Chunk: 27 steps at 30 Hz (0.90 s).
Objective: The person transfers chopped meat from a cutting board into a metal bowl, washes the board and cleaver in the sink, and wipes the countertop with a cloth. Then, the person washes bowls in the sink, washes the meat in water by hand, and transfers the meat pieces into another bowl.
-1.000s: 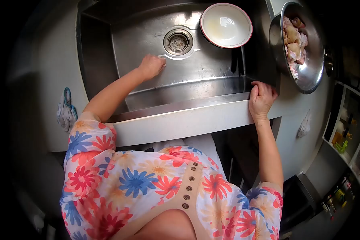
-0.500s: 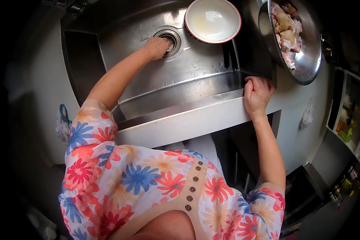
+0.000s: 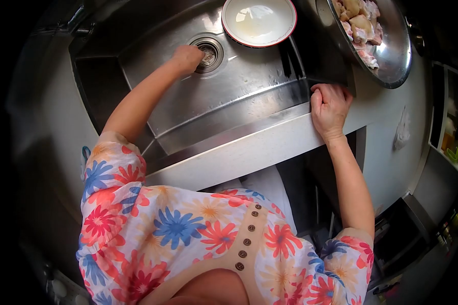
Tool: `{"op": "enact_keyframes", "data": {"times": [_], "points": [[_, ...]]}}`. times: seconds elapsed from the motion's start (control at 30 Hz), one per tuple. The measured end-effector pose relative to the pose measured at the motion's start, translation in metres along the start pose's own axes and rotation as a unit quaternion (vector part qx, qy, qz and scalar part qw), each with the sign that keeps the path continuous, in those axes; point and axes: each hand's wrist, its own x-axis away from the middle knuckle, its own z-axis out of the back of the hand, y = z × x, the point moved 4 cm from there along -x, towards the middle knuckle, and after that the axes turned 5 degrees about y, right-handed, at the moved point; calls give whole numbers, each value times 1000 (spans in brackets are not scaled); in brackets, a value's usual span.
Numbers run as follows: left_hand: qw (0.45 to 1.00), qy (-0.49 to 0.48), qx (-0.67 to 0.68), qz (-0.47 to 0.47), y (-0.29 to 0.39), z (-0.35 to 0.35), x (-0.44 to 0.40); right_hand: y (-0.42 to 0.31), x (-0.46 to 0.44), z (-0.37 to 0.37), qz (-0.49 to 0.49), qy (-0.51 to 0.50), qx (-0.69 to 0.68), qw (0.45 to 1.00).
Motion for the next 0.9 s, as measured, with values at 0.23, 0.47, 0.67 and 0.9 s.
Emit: {"op": "enact_keyframes", "data": {"times": [0.23,0.47,0.67,0.9], "points": [[977,188,103,9,-17,1,36,3,1,-1,-2,1,-2,1000],[962,199,167,89,4,17,81,19,0,-4,13,2,-12,1000],[916,327,219,83,15,25,121,19,-14,-24,45,-17,27,998],[912,315,247,91,43,41,103,-121,-44,-30,135,-96,-251,954]]}}
